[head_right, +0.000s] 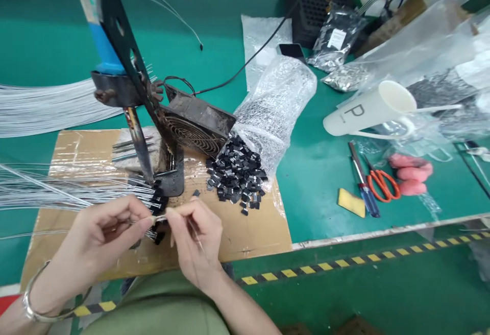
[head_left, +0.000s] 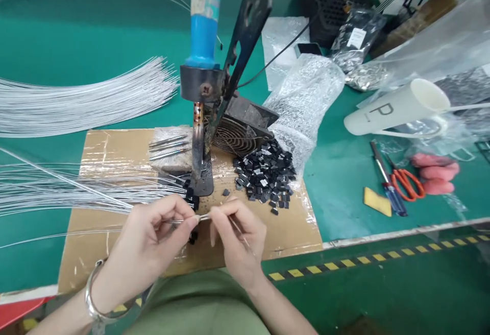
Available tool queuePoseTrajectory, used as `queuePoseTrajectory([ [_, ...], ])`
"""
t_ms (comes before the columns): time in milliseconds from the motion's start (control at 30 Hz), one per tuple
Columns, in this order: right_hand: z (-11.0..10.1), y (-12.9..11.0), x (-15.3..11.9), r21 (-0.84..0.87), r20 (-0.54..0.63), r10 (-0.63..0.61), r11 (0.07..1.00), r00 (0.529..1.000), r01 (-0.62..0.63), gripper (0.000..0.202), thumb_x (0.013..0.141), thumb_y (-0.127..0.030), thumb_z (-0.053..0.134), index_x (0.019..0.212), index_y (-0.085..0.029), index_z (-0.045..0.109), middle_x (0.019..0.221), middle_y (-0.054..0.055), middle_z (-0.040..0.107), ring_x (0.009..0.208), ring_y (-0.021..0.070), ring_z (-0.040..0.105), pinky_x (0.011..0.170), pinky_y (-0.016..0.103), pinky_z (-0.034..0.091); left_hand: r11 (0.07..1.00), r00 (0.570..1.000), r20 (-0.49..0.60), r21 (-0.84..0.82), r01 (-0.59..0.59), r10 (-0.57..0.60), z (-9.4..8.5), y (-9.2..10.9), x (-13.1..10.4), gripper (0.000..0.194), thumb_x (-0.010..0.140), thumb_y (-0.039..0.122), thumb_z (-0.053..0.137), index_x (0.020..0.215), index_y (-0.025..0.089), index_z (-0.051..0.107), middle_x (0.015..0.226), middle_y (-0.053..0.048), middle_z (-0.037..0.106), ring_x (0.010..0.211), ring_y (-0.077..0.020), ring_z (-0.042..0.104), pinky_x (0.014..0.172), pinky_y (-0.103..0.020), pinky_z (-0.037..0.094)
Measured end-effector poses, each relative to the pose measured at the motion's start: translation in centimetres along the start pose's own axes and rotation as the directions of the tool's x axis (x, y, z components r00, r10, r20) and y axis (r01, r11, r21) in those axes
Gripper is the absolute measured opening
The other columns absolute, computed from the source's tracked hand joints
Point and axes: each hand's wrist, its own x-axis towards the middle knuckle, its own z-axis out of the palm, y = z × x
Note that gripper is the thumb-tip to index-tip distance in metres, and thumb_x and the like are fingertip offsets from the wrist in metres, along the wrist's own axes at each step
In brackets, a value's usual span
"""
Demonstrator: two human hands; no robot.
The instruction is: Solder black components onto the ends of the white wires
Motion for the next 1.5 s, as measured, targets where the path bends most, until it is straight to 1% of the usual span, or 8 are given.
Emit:
queuePoseTrajectory([
  [100,-0.5,-0.1,1.0,0.267,-0.083,0.132,0.958,0.988,-0.105,0.033,0.107,-0.044,0.062,0.084,-0.022,0.068,0.059,-0.007,0.051,0.045,0.0109,0.050,0.042,0.022,0.042,0.999,0.996,-0.075,-0.032,0.038,-0.041,-0.2,0.1,0.0,0.028,0.099,0.043,0.066,0.083,0.021,0.070,0.064,0.001,0.062,0.053,-0.0111,0.046,0.048,-0.022,0.034],
  [167,-1.2,-0.3,1.7,0.381,-0.004,0.177,0.910,0.984,-0.162,0.048,0.108,-0.057,0.046,0.096,-0.020,0.075,0.068,-0.002,0.056,0.050,0.0147,0.057,0.039,0.025,0.050,0.998,0.994,-0.095,-0.038,0.053,-0.057,-0.5,0.1,0.0,0.027,0.098,0.044,0.069,0.084,0.021,0.072,0.066,0.000,0.066,0.054,-0.0114,0.049,0.048,-0.022,0.035],
  [267,-1.7,-0.4,2.1,0.451,0.095,0.223,0.859,0.970,-0.242,0.062,0.110,-0.061,0.034,0.101,-0.019,0.080,0.068,0.001,0.058,0.051,0.0161,0.058,0.040,0.028,0.056,0.997,0.989,-0.132,-0.053,0.063,-0.070,-0.7,0.0,-0.1,0.026,0.097,0.043,0.071,0.084,0.021,0.073,0.067,-0.001,0.067,0.054,-0.0118,0.051,0.048,-0.022,0.035],
  [400,-0.7,-0.2,1.3,0.406,0.063,0.208,0.888,0.976,-0.215,0.049,0.111,-0.047,0.052,0.090,-0.020,0.087,0.062,-0.001,0.055,0.049,0.0104,0.054,0.042,0.019,0.052,0.998,0.989,-0.137,-0.043,0.054,-0.060,-0.6,0.0,-0.1,0.021,0.096,0.040,0.072,0.085,0.023,0.074,0.066,0.001,0.068,0.053,-0.0108,0.049,0.048,-0.021,0.036],
  [600,0.9,-0.9,0.7,0.348,0.160,0.215,0.901,0.963,-0.259,0.016,0.101,-0.032,0.074,0.102,-0.026,0.089,0.080,-0.001,0.066,0.051,0.0052,0.061,0.048,0.016,0.055,0.994,0.982,-0.175,-0.094,0.054,-0.070,-0.4,0.7,-0.1,0.016,0.095,0.036,0.074,0.085,0.024,0.078,0.071,0.000,0.075,0.058,-0.0119,0.059,0.053,-0.019,0.044],
  [1000,1.3,-1.4,0.8,0.370,0.158,0.234,0.887,0.959,-0.277,0.011,0.096,-0.027,0.080,0.099,-0.030,0.091,0.080,-0.001,0.070,0.052,0.0049,0.062,0.050,0.015,0.055,0.997,0.965,-0.259,-0.067,0.034,-0.050,0.0,0.3,-0.5,0.016,0.091,0.037,0.078,0.083,0.024,0.082,0.070,0.000,0.075,0.058,-0.0126,0.062,0.049,-0.019,0.043],
  [1233,1.7,-0.7,0.5,0.498,0.198,0.310,0.785,0.930,-0.368,0.006,0.092,-0.029,0.086,0.095,-0.028,0.091,0.071,-0.002,0.072,0.046,0.0047,0.059,0.045,0.014,0.054,0.999,0.950,-0.310,0.036,-0.013,0.023,0.6,0.2,-0.8,0.018,0.091,0.036,0.075,0.082,0.021,0.079,0.069,-0.002,0.077,0.058,-0.0140,0.067,0.047,-0.019,0.043],
  [1500,1.4,-0.7,0.7,0.534,0.238,0.384,0.715,0.892,-0.450,0.010,0.086,-0.033,0.090,0.086,-0.024,0.089,0.063,-0.003,0.070,0.041,0.0053,0.054,0.039,0.017,0.047,0.999,0.954,-0.298,0.050,-0.016,0.030,1.1,0.3,-0.9,0.019,0.094,0.035,0.073,0.082,0.022,0.078,0.067,0.000,0.073,0.055,-0.0125,0.063,0.047,-0.020,0.043],
])
